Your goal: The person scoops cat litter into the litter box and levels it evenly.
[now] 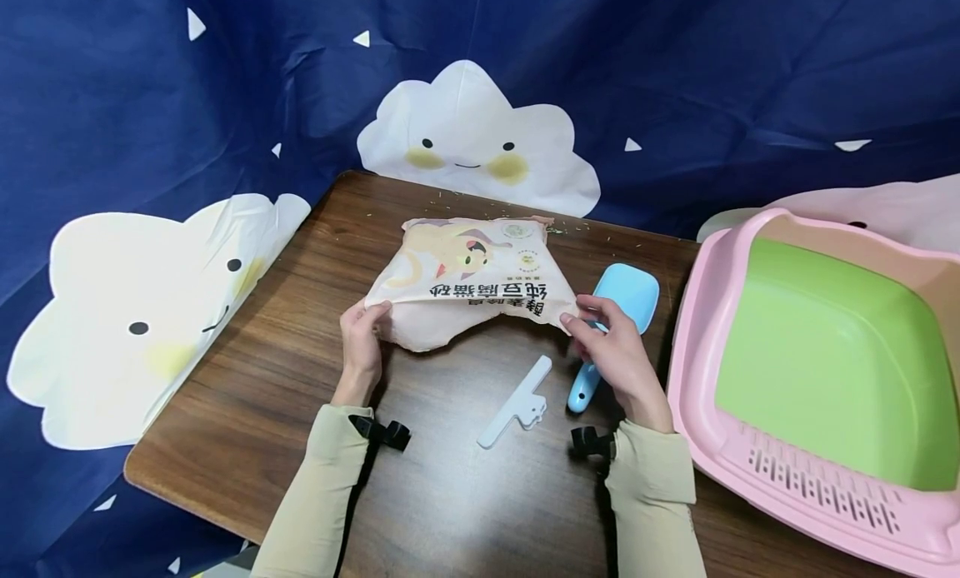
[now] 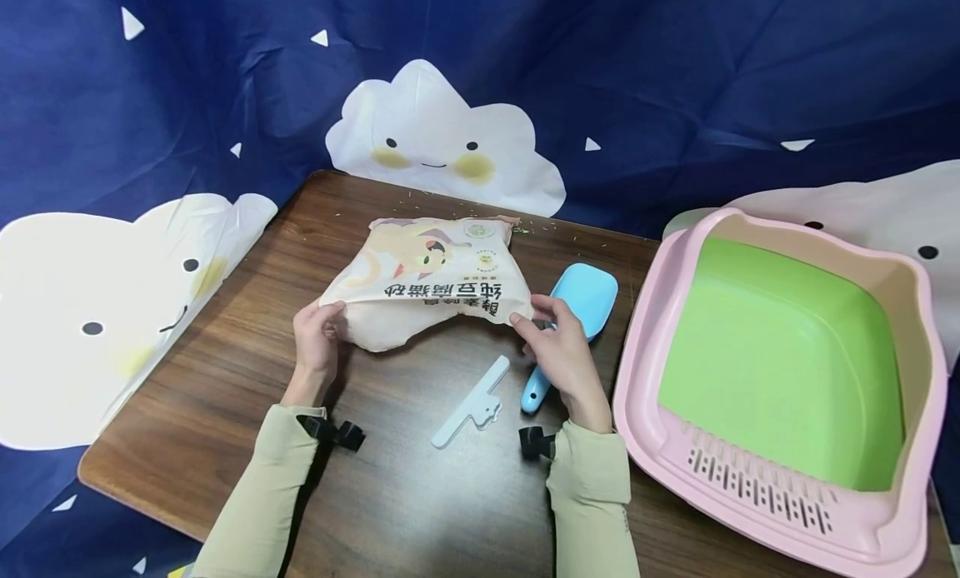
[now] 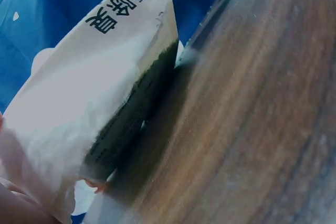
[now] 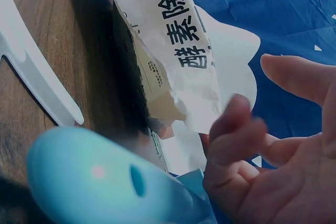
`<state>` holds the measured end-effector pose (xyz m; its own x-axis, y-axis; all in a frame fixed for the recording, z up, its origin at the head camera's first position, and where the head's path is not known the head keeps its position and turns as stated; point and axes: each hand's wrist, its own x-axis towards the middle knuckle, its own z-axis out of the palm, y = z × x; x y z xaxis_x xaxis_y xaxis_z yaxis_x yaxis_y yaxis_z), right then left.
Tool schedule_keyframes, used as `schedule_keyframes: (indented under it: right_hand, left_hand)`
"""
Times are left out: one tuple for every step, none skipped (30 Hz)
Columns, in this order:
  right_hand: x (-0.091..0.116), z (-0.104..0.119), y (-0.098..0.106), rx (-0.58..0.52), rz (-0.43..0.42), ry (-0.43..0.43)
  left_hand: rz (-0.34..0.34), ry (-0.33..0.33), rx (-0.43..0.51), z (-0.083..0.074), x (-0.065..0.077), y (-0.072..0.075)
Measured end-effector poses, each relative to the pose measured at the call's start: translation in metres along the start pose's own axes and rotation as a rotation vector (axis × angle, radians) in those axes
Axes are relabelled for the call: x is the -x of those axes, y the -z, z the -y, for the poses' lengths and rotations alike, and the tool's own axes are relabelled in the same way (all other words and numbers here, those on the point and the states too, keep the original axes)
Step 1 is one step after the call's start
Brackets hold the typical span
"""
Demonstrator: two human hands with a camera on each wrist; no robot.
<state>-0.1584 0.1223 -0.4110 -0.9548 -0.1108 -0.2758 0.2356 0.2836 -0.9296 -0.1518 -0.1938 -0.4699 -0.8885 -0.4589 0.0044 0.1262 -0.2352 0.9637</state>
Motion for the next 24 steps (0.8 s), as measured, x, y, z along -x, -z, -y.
schedule_keyframes:
  right_hand:
    - [0.0, 0.0, 0.0, 0.008, -0.003, -0.002]
    - [0.0, 0.0, 0.0, 0.015, -0.005, -0.005]
    - [0.0, 0.0, 0.001, 0.02, -0.006, -0.008]
    - [0.0, 0.0, 0.001, 0.023, -0.007, -0.009]
    - [0.0, 0.0, 0.001, 0.025, -0.007, -0.01]
    - [0.0, 0.0, 0.001, 0.028, -0.007, -0.011]
    - [0.0, 0.0, 0.001, 0.031, -0.007, -0.013]
    - [-0.001, -0.001, 0.001, 0.032, -0.007, -0.015]
    - [-0.001, -0.001, 0.0, 0.035, -0.008, -0.019]
    - [-0.001, -0.001, 0.0, 0.037, -0.009, -0.021]
    - [-0.002, -0.001, -0.001, 0.037, -0.01, -0.024]
    - [-0.002, -0.001, -0.001, 0.032, -0.01, -0.027]
    - [-0.002, -0.001, -0.002, 0.025, -0.011, -0.029]
    - [-0.003, -0.002, -0.003, 0.016, -0.012, -0.031]
    - [-0.003, -0.002, -0.004, 0.006, -0.014, -0.033]
    - [-0.003, -0.002, -0.005, -0.005, -0.016, -0.035]
    - [-0.004, -0.002, -0.006, -0.016, -0.014, -0.038]
    - [-0.004, -0.002, -0.006, -0.024, -0.013, -0.038]
    - [-0.005, -0.002, -0.007, -0.032, -0.012, -0.04]
    - [-0.005, -0.002, -0.008, -0.038, -0.01, -0.042]
    - [-0.006, -0.003, -0.009, -0.043, -0.008, -0.045]
    - [-0.006, -0.003, -0.01, -0.045, -0.005, -0.047]
    - [-0.006, -0.003, -0.011, -0.05, -0.003, -0.049]
    - [-0.007, -0.003, -0.011, -0.058, -0.002, -0.05]
  left_hand:
    - [0.0, 0.007, 0.015, 0.0, 0.0, 0.0]
    - [0.002, 0.013, 0.029, 0.0, -0.001, 0.0]
    - [0.005, 0.019, 0.048, 0.0, -0.001, 0.0]
    - [0.004, 0.026, 0.064, 0.0, -0.001, -0.001]
    - [0.007, 0.032, 0.082, -0.001, -0.001, -0.001]
    - [0.011, 0.037, 0.092, -0.001, -0.002, -0.001]
    - [0.014, 0.041, 0.107, -0.001, -0.002, -0.001]
    - [0.016, 0.046, 0.121, -0.001, -0.002, -0.001]
    - [0.019, 0.053, 0.133, -0.001, -0.003, 0.0]
    - [0.02, 0.059, 0.144, -0.001, -0.003, 0.0]
    - [0.02, 0.065, 0.152, -0.001, -0.003, 0.0]
    - [0.018, 0.074, 0.162, -0.001, -0.004, 0.0]
    - [0.017, 0.085, 0.176, -0.001, -0.004, 0.001]
    - [0.017, 0.095, 0.184, -0.001, -0.004, 0.001]
    - [0.018, 0.106, 0.189, -0.001, -0.005, 0.002]
    - [0.018, 0.114, 0.196, -0.002, -0.005, 0.002]
    - [0.022, 0.125, 0.203, -0.002, -0.005, 0.003]
    - [0.031, 0.141, 0.212, -0.002, -0.006, 0.004]
    - [0.042, 0.159, 0.219, -0.003, -0.006, 0.005]
    - [0.055, 0.18, 0.225, -0.003, -0.006, 0.005]
    - [0.073, 0.207, 0.234, -0.003, -0.007, 0.007]
    - [0.094, 0.238, 0.241, -0.004, -0.007, 0.008]
    - [0.123, 0.274, 0.249, -0.004, -0.008, 0.009]
    - [0.152, 0.311, 0.255, -0.004, -0.008, 0.011]
